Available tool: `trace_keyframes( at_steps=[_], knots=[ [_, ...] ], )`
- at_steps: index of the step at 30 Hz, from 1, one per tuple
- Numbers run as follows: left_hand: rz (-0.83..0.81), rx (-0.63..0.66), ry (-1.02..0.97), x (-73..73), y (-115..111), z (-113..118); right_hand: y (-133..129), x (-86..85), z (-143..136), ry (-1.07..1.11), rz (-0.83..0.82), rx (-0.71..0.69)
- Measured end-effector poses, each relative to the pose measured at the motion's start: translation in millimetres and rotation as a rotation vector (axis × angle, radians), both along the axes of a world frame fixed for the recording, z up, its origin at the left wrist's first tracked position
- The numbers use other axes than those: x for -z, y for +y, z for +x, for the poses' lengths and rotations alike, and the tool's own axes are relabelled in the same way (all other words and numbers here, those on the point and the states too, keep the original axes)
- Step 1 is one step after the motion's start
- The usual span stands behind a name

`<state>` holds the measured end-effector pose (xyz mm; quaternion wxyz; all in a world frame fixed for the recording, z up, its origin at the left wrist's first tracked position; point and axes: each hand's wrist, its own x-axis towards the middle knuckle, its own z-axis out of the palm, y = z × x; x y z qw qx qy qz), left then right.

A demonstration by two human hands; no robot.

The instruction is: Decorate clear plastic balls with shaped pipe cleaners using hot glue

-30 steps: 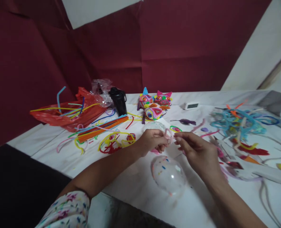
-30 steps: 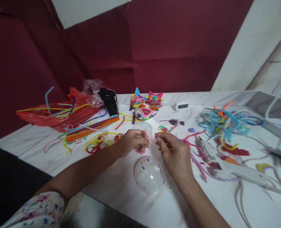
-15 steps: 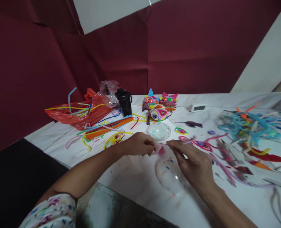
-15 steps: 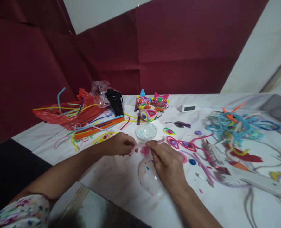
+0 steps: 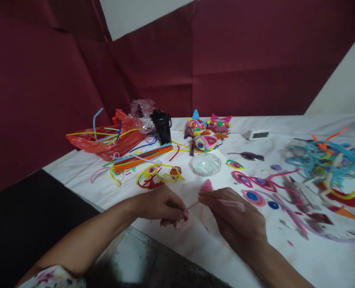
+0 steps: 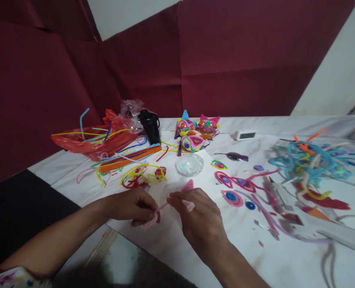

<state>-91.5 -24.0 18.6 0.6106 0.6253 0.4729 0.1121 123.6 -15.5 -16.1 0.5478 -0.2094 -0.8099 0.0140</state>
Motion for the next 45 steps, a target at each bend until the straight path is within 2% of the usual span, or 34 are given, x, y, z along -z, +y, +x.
trace_keyframes(
  at_steps=[4,9,13,17,21,24,28,31,36,39,41,42,43,45],
  knots=[
    [0.140,-0.075,0.064,7.4,-11,-4,2,2.4,1,-0.023,-0.011,-0.070],
    [0.224,-0.111,0.111,10.1,-16,-18,1,5.2,5,-0.113,-0.105,-0.089],
    [0.384,-0.296,0.221,6.0,-7,-39,-2,-5.0,16,-0.180,-0.108,-0.091],
    [0.514,-0.465,0.258,1.0,9,-70,-4,-18.8,32,-0.139,-0.002,0.074],
    [0.571,-0.677,0.282,2.7,30,-106,-4,-23.9,49,-0.112,-0.029,0.302],
    [0.554,-0.833,0.297,9.1,45,-125,-4,-19.8,62,-0.095,-0.086,0.412],
    [0.558,-0.939,0.377,20.0,56,-137,-2,-3.7,78,-0.136,-0.189,0.416],
    [0.581,-0.956,0.440,24.5,58,-140,-1,13.7,86,-0.234,-0.334,0.416],
    [0.737,-0.861,0.989,19.4,55,-144,-3,34.0,85,-0.370,-0.568,0.404],
    [0.887,-0.890,1.147,15.9,51,-132,-6,36.5,80,-0.390,-0.650,0.373],
    [1.030,-0.779,1.095,16.3,45,-111,-7,36.9,78,-0.404,-0.675,0.343],
    [1.073,-0.702,0.976,17.5,42,-96,-7,37.2,78,-0.412,-0.679,0.325],
    [1.083,-0.633,0.830,19.3,37,-79,-7,37.7,77,-0.423,-0.684,0.310],
    [0.980,-0.487,0.561,24.7,28,-41,-8,39.2,77,-0.451,-0.705,0.296]
  ],
)
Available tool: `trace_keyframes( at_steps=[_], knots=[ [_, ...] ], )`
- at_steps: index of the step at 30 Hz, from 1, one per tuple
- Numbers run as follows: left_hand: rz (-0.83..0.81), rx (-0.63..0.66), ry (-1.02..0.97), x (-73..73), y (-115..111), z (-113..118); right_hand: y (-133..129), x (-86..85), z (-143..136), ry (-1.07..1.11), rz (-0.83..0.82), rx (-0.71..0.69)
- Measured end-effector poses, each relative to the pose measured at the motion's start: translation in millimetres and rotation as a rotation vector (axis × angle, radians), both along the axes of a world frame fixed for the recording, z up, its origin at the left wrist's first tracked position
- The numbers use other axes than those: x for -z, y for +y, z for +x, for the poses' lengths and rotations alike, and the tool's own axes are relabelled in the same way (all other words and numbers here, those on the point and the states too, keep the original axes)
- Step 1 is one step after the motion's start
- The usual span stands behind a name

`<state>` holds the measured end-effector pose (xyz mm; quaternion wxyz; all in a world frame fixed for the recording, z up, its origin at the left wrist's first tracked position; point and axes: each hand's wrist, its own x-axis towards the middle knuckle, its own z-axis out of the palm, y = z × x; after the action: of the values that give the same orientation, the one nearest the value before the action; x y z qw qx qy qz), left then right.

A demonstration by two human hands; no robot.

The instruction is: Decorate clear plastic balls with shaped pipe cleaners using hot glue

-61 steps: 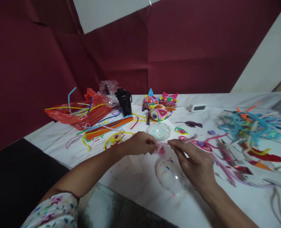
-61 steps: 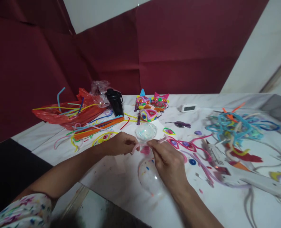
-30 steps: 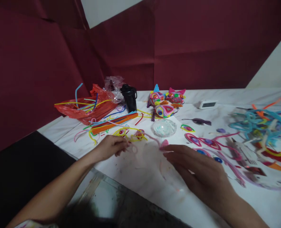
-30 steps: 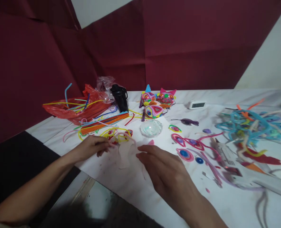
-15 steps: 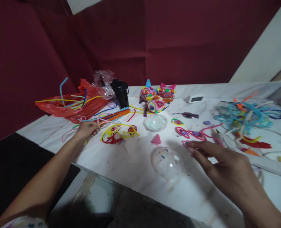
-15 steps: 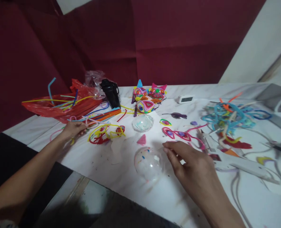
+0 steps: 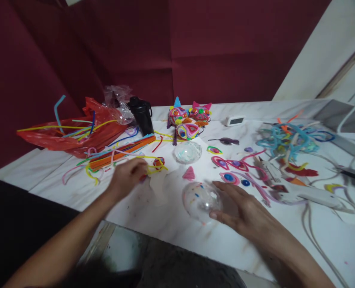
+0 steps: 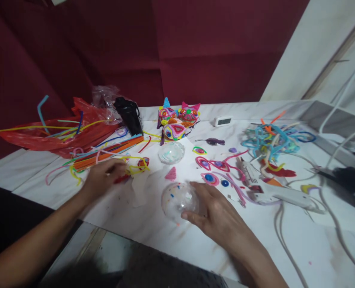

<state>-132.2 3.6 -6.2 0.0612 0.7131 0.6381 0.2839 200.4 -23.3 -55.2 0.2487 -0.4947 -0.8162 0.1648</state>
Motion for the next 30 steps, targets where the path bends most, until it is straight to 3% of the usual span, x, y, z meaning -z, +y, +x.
trace_keyframes(
  at_steps=[3,5,9,16,27,30],
  knots=[
    [-0.217,0.308,-0.157,11.4,-13,54,-1,2.0,-1,-0.008,-0.019,-0.001],
    [-0.245,0.430,-0.163,20.5,-16,78,-1,2.3,-1,0.008,-0.006,-0.007],
    [-0.250,0.572,-0.093,37.8,-12,97,-2,0.7,-2,0.027,-0.021,-0.023],
    [-0.221,0.635,-0.033,45.8,-10,96,-2,1.0,-3,0.049,-0.089,-0.028],
    [-0.170,0.623,0.074,54.0,-11,98,-1,-9.5,-4,0.081,-0.188,-0.081],
    [-0.181,0.605,0.074,52.2,-11,99,3,-6.5,3,0.121,-0.145,0.029]
  ],
)
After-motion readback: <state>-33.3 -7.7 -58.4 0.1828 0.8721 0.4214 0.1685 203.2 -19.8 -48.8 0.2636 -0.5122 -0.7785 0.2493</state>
